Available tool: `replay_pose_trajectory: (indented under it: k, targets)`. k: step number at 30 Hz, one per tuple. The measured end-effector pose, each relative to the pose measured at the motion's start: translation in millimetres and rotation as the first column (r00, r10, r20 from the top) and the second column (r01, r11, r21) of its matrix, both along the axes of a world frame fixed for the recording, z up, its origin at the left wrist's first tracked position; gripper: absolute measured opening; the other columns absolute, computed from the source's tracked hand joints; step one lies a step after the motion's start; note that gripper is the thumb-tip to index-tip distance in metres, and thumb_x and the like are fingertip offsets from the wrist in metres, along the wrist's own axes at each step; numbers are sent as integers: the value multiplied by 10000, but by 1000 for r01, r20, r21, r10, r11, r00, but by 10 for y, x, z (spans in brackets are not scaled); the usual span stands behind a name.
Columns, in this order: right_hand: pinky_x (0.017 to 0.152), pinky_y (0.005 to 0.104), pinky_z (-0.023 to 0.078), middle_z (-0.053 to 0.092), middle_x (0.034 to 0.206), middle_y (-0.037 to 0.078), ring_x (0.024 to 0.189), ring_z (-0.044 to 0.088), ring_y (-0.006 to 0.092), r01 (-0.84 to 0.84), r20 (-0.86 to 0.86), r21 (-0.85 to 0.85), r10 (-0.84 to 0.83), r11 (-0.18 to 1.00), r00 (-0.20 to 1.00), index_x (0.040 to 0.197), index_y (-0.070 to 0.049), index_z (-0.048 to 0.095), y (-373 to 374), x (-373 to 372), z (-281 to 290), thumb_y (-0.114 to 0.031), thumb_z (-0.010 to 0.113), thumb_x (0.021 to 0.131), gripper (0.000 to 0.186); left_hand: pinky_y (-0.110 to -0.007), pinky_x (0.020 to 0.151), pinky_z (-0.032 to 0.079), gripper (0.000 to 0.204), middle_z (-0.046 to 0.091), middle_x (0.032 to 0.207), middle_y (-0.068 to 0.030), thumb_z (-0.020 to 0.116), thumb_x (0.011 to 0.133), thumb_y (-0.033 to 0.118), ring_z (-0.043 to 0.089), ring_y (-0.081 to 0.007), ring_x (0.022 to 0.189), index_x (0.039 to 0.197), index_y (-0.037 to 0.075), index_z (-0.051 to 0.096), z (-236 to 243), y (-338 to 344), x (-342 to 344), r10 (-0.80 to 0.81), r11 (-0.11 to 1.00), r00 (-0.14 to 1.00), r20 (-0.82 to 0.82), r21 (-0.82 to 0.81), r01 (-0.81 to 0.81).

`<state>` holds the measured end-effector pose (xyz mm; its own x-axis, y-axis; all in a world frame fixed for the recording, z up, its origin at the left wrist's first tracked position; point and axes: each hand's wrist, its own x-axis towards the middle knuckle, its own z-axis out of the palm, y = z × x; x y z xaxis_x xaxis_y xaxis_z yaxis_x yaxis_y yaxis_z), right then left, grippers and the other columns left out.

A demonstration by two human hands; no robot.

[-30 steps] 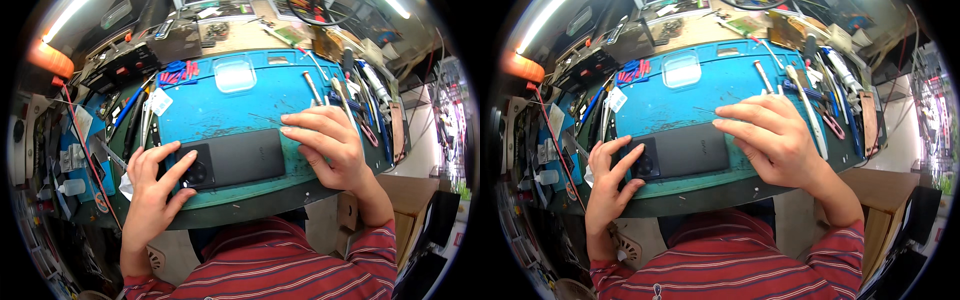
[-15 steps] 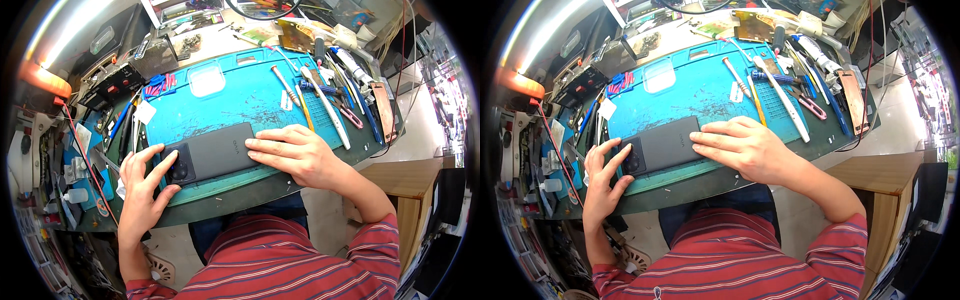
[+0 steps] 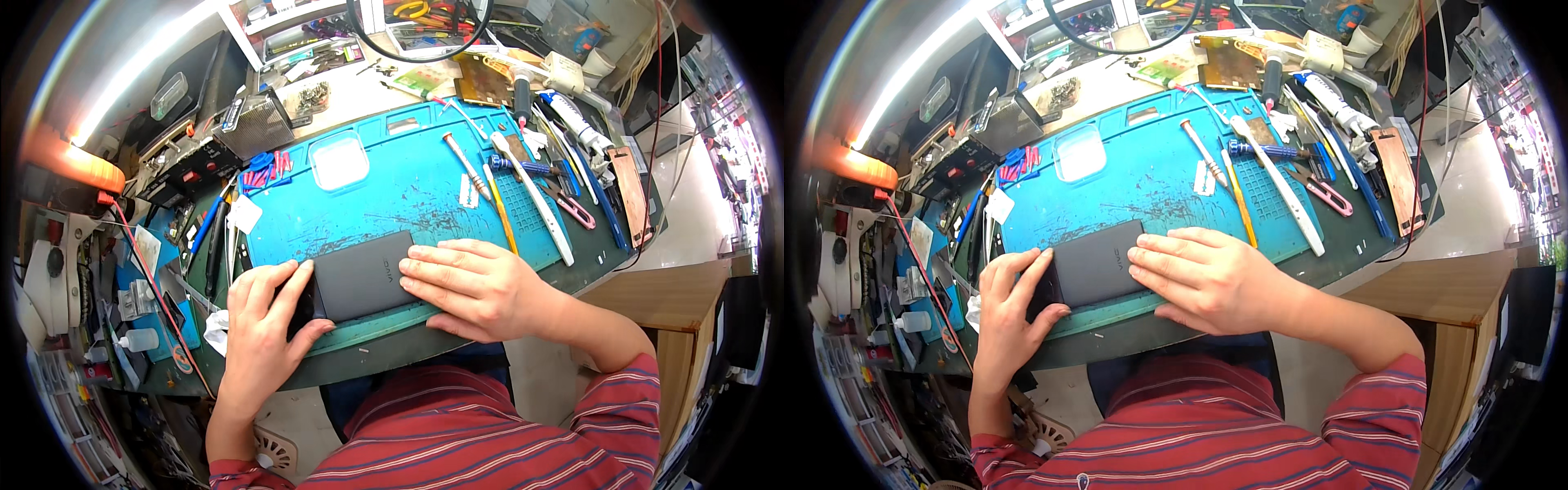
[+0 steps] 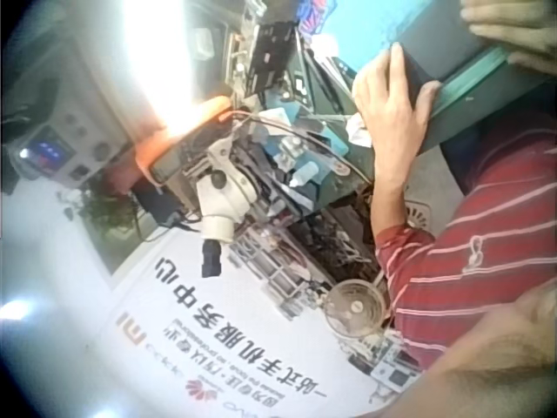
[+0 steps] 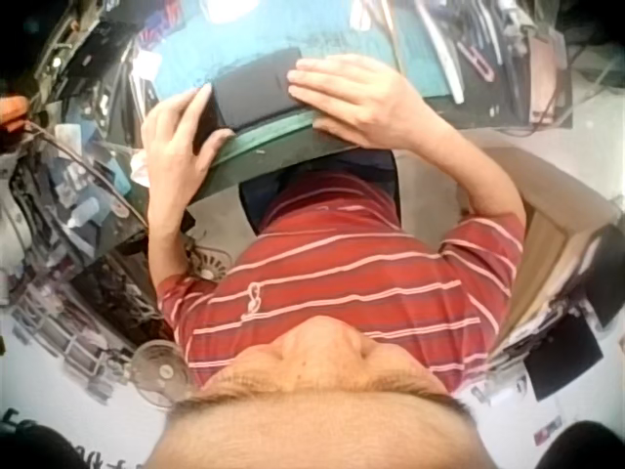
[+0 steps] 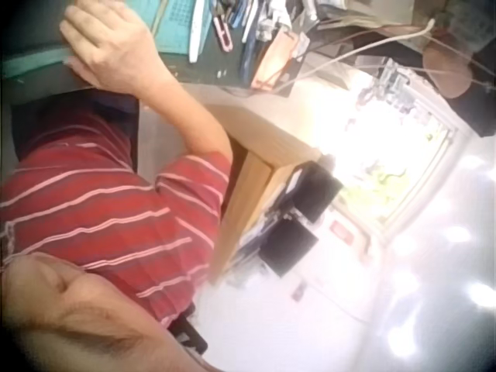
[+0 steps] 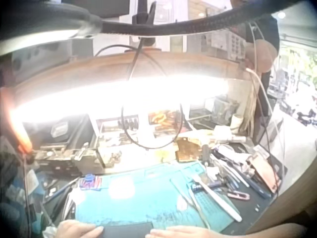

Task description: The person applies adhesive to the edges of a disassembled smartphone chassis, then aligns and presses the back cover into place. They wipe the surface with a cloth and use a syringe to inject liquid into a small opening on the device.

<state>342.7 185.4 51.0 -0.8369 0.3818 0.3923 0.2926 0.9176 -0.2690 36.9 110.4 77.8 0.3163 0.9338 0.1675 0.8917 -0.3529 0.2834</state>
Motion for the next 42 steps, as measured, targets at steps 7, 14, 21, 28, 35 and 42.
replay_pose_trajectory:
  k: [7,14,21,28,35,42]
  targets:
    - [1066,413,483,644,1256,131,1251,598,261,27,34,24,-27,999,999,1238,7,672,-17,-115,68,-400,754,830,582,-453,1064,385,725,534,1327,-130,833,803,340,502,-337,1230,1416,51,576,2,267,264,-141,988,990,13,-61,142]
    - [1120,420,432,600,1401,151,1375,531,275,50,44,-50,-47,998,998,1309,10,634,-46,-174,52,-449,725,860,648,-453,1046,372,772,517,1321,-125,828,805,401,501,-327,1223,1435,53,549,-43,352,341,-161,985,986,40,-64,163]
    - [1101,404,439,608,1424,106,1379,536,234,97,87,55,-101,994,991,1277,-8,663,-81,-180,58,-484,709,874,626,-450,1064,352,780,504,1326,-121,836,802,373,459,-336,1242,1453,58,542,6,88,1,-24,996,999,-34,-88,21]
    - [1061,393,461,654,1319,116,1270,599,244,138,81,115,-148,984,986,1208,11,689,-141,-308,152,-454,723,862,581,-451,1102,359,787,490,1373,-157,865,781,275,456,-360,1280,1454,40,532,53,-36,-254,36,985,998,47,-168,-28]
    - [900,373,474,613,1039,75,1002,597,237,187,43,108,-193,976,980,1162,-19,687,39,-549,140,-340,776,829,470,-447,1107,367,760,526,1315,-149,910,719,298,466,-354,1281,1342,20,576,170,109,-284,1,978,999,52,-209,10]
    - [938,424,463,623,1126,125,1093,579,303,191,221,-260,-135,946,966,1217,-40,668,409,-743,258,-423,760,864,529,-452,1099,373,761,508,1283,-150,912,719,310,459,-354,1248,1332,29,558,180,200,-342,-32,960,994,103,-274,59]
